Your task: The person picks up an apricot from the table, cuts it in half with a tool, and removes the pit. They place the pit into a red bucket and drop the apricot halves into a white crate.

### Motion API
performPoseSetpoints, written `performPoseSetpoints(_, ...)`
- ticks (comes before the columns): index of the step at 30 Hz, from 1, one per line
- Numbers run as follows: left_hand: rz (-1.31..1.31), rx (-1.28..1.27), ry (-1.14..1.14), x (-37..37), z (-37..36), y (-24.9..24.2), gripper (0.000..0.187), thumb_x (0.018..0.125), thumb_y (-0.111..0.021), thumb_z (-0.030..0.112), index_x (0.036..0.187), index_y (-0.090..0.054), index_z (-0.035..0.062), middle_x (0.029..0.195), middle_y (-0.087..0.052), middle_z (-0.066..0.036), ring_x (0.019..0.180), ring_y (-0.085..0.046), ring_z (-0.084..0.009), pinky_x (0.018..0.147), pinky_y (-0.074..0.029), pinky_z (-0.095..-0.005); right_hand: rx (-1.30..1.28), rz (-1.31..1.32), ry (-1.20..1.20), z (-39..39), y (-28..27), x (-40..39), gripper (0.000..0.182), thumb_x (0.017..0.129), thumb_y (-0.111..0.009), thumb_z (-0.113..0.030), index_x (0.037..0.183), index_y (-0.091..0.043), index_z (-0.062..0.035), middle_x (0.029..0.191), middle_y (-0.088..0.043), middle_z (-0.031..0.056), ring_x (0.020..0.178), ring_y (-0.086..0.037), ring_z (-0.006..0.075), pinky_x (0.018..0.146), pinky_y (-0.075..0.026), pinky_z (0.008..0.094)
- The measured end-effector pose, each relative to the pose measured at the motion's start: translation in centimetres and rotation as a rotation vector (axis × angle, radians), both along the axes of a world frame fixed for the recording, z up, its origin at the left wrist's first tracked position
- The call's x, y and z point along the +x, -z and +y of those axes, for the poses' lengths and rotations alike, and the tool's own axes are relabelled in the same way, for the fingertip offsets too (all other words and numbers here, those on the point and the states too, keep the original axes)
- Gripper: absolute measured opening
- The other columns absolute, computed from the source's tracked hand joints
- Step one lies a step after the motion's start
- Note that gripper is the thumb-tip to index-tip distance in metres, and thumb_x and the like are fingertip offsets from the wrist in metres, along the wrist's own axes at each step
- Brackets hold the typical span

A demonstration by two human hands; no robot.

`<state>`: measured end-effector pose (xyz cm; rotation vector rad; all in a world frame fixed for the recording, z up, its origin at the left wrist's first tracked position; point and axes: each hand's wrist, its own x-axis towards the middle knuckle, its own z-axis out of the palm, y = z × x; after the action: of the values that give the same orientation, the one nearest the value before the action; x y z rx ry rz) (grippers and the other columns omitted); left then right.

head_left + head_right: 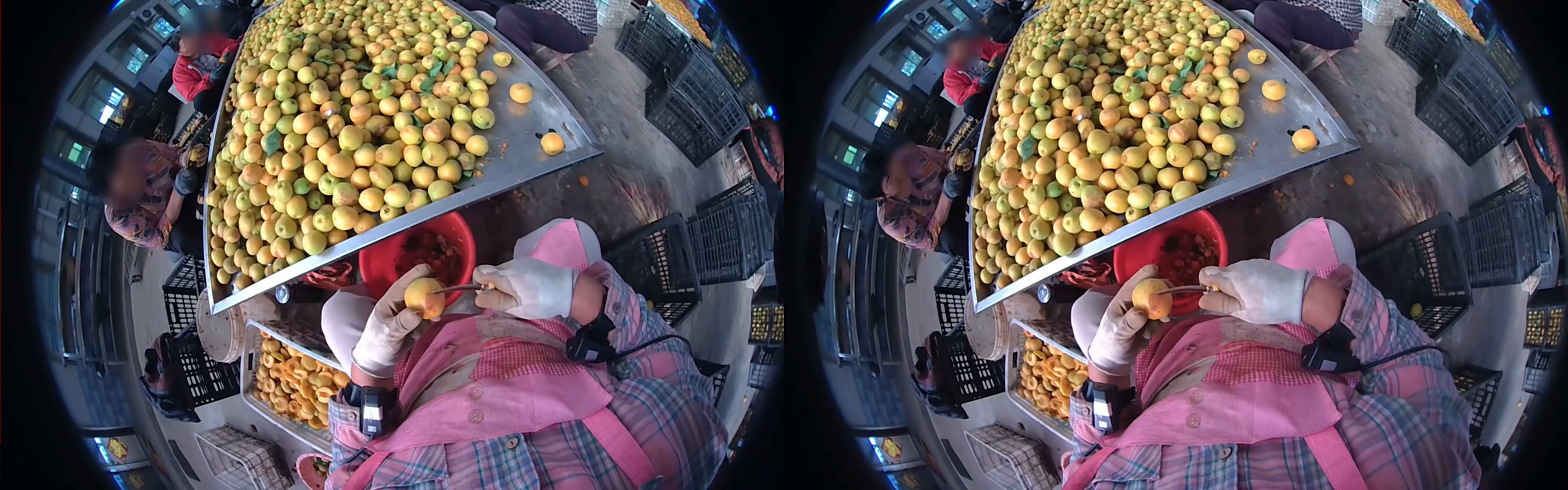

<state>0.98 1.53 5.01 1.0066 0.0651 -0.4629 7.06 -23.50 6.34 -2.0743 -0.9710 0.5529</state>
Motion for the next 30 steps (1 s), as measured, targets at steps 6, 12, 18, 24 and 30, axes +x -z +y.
performPoseSetpoints(6,-0.051,-0.019,-0.109,0.4,-1.0,1.8,0.088,0.075,-0.082,0.036,0.143,-0.038,0.0035,0.116,-0.060,-0.005,0.091,-0.058,-0.0106,0.072,-0.048,-0.0204,0.106,0.336,0.083,0.0,1.5,-0.4,0.033,0.099,-0.050,-0.036,0.091,-0.050,-0.0038,0.071,-0.054,0.0152,0.066,-0.055,0.0318,0.062,-0.043,0.0411)
performPoseSetpoints(12,-0.089,0.009,-0.229,0.6,-2.2,2.6,0.080,0.079,-0.079,0.025,0.145,-0.037,0.0065,0.121,-0.057,-0.008,0.089,-0.059,-0.0142,0.073,-0.050,-0.0231,0.299,0.608,0.209,1.1,3.4,-1.3,0.031,0.101,-0.047,-0.034,0.094,-0.051,-0.0045,0.067,-0.050,0.0028,0.059,-0.052,0.0125,0.056,-0.041,0.0316)
performPoseSetpoints(18,-0.149,0.090,-0.414,0.9,-3.6,2.6,0.080,0.080,-0.079,0.021,0.145,-0.035,0.0046,0.120,-0.058,-0.008,0.096,-0.061,-0.0166,0.084,-0.052,-0.0288,0.333,1.015,0.256,1.4,2.3,-1.3,0.034,0.102,-0.043,-0.038,0.098,-0.050,-0.0051,0.060,-0.047,0.0010,0.035,-0.042,0.0100,0.039,-0.035,0.0234)
performPoseSetpoints(24,-0.148,0.155,-0.291,1.0,-2.7,2.0,0.072,0.096,-0.056,0.039,0.148,-0.025,-0.0007,0.129,-0.050,-0.012,0.112,-0.054,-0.0206,0.091,-0.049,-0.0341,0.434,1.276,0.364,1.1,1.2,-1.8,0.029,0.101,-0.046,-0.035,0.094,-0.051,-0.0066,0.056,-0.046,0.0000,0.032,-0.038,0.0100,0.030,-0.031,0.0253)
performPoseSetpoints(30,-0.252,0.237,-0.371,1.6,-4.0,3.1,0.059,0.094,-0.060,0.026,0.142,-0.034,0.0028,0.123,-0.052,-0.011,0.105,-0.056,-0.0208,0.087,-0.049,-0.0306,0.598,1.248,0.233,1.0,3.8,-2.5,0.037,0.102,-0.039,-0.040,0.091,-0.049,-0.0062,0.060,-0.045,-0.0008,0.036,-0.040,0.0084,0.031,-0.034,0.0247)
